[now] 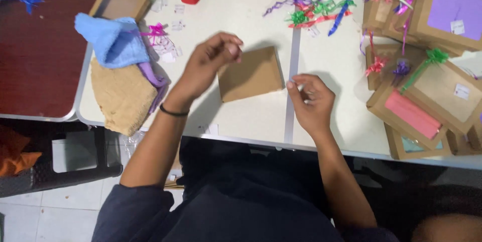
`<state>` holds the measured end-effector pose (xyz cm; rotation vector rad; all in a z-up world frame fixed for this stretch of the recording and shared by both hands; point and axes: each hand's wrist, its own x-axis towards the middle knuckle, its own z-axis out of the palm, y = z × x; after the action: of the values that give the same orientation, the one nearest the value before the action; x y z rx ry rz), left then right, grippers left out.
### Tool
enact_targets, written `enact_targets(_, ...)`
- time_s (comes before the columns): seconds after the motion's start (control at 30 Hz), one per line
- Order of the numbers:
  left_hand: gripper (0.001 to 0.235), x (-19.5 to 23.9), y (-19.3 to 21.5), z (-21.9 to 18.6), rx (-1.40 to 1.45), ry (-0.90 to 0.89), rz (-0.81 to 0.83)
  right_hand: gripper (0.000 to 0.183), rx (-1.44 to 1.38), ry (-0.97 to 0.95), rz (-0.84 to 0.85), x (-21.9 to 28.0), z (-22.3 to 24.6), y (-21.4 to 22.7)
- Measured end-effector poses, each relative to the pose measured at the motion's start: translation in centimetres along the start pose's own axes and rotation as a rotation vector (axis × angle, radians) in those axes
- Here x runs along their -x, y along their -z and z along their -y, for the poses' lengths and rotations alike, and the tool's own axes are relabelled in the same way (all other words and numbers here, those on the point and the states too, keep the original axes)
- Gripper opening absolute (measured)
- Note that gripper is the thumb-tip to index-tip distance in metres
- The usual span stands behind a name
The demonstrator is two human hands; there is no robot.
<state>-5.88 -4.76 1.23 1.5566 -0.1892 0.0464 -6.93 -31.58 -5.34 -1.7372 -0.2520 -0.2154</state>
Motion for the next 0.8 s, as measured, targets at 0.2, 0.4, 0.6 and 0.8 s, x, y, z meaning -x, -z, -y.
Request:
enact_targets(0.2, 0.02, 5.5, -5.2, -1.7, -0.098, 0.03, 0.091, 0.03, -0.234, -0.14, 0.278, 0.4, 2.0, -1.8)
enact_targets(0.4, 0.017, 9.3, -6.0, -1.1, -0.391, 0.025, 0.072, 0.018, -0.117, -0.124, 0.298, 3.1, 2.3, -2.6)
enact_targets(0.6, 0.017, 12.3, -6.6, 1.5, -0.17, 0.227, -0.041, 0.006, 0.022, 0.085, 0.198, 6.4, 2.6, -3.2)
enact_targets(0.8, 0.043, 12.1, -5.7, 1.5, -0.211, 0.046, -0.173, 0.006, -0.203, 0.047, -0.051, 7.0, 0.2, -2.6)
